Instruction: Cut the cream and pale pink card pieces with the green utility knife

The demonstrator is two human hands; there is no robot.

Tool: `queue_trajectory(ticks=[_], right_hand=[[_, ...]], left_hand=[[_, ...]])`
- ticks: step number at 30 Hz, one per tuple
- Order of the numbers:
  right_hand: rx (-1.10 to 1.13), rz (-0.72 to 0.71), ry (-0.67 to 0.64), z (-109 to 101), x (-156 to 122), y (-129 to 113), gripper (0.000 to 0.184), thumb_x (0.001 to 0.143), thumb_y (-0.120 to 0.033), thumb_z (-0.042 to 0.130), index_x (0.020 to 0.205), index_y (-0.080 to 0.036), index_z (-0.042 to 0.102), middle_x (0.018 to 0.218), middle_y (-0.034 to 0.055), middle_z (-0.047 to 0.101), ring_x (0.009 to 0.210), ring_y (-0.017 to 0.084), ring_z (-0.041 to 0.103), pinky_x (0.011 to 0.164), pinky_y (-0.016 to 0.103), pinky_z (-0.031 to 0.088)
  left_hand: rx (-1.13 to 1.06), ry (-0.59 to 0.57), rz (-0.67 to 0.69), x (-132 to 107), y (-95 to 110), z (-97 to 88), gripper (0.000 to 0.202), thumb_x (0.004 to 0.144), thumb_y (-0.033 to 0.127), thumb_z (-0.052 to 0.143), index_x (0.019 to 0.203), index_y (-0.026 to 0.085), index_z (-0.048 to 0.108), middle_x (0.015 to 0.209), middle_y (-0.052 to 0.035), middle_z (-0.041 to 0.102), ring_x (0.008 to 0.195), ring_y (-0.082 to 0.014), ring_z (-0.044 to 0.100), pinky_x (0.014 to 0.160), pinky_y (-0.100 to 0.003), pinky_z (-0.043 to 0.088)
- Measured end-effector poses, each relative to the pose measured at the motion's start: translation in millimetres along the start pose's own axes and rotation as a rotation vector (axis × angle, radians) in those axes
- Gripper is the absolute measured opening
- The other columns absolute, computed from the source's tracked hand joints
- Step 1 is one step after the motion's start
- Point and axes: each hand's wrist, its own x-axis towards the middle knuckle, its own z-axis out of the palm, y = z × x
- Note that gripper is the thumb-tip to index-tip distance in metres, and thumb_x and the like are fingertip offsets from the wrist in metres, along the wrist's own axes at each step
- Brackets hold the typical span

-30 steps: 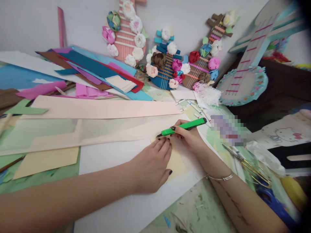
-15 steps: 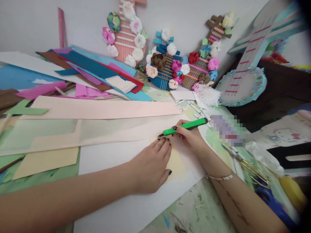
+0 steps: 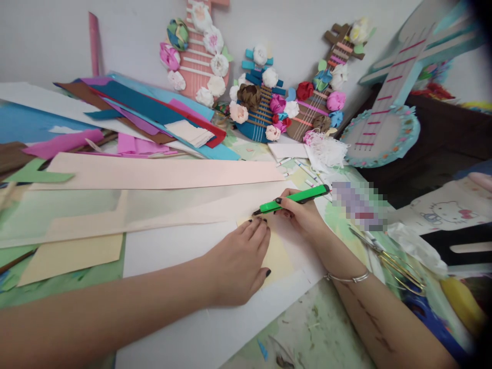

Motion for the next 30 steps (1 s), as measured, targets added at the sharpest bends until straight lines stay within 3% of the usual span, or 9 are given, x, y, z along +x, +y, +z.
queue_trajectory(ticks=[17,30], right_hand=[[0.011,0.002,0.006,-3.6,1.0,-1.0,0.023,0.068,-0.029,0.074,0.058,-0.018,0.057,0.049,-0.0017,0.058,0.048,0.009,0.048,0.047,0.023,0.027],[-0.011,-0.012,0.018,-8.8,1.9,0.2,0.024,0.068,-0.031,0.073,0.058,-0.019,0.055,0.048,-0.0018,0.058,0.046,0.009,0.044,0.046,0.025,0.026]], left_hand=[[-0.022,0.015,0.001,-0.2,0.1,-1.1,0.066,0.096,0.042,0.026,0.139,-0.007,0.036,0.145,-0.0289,0.036,0.135,-0.0411,0.033,0.109,-0.047,0.026],[-0.008,0.021,-0.006,-1.2,0.0,1.2,0.066,0.096,0.043,0.025,0.139,-0.005,0.035,0.145,-0.0282,0.035,0.136,-0.0389,0.033,0.110,-0.046,0.025]])
